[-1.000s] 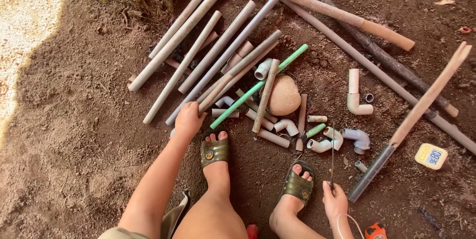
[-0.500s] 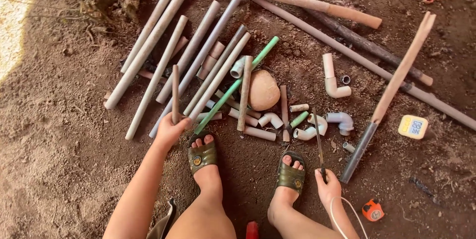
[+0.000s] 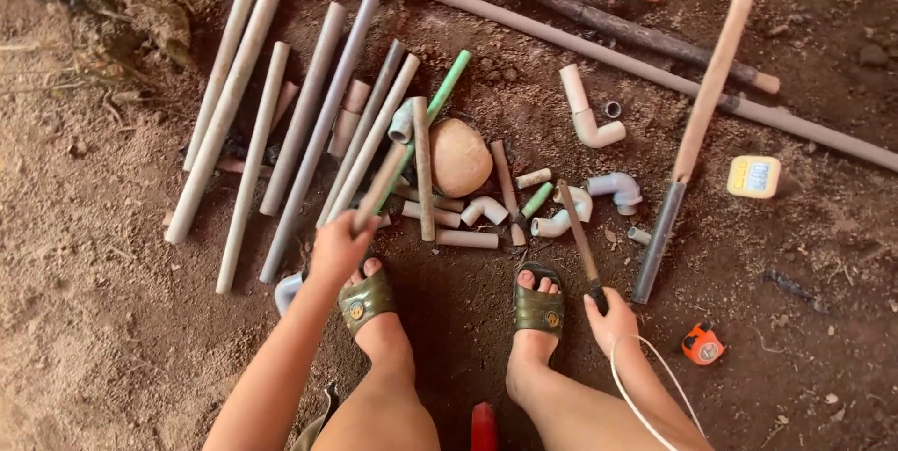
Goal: The person sits on the ground and uses a knife to scrape and clean the ends of metal pipes. They then insert a smaller pipe into a larger one and secure the connection by wrapping a wire around the joint.
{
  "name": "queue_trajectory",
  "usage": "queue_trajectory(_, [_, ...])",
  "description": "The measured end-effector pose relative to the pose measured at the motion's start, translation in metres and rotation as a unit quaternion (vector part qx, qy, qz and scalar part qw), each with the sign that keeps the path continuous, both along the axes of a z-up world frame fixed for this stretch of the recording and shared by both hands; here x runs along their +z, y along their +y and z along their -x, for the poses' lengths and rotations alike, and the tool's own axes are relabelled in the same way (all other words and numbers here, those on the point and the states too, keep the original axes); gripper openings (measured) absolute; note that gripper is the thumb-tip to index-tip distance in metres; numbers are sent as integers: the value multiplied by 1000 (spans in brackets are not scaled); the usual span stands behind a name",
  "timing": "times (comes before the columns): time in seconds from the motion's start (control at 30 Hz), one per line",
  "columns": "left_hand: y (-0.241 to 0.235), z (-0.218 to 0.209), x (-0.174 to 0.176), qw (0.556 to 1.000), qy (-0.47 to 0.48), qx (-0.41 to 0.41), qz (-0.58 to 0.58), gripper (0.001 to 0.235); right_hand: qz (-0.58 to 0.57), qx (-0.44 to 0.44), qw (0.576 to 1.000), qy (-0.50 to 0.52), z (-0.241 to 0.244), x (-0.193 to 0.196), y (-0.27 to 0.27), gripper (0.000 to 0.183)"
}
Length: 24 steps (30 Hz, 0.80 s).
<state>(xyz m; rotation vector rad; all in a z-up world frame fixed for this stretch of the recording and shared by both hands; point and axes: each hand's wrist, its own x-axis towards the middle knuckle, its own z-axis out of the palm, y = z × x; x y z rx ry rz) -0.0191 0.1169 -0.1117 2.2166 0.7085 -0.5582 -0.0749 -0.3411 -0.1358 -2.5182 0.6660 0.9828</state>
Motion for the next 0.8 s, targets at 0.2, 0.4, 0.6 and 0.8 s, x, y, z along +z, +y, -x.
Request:
queue_trajectory(0.2, [-64,-35,5,993,56,-52,91,22,121,190,974,-35,8,-21,-6,38])
queue_trajectory(0.4, [-88,-42,-13,992,78,-100,1,34,99,172,976,-84,13,-16,-3,41])
queue_trajectory(0.6, [-92,-46,59,978,74,52,186,17,-28,83,972,-219,-5,31,-12,42])
queue_trajectory(0.8, [-99,-45,217,936,-126,-1,329,24,-116,116,916,-367,-64,188,42,32])
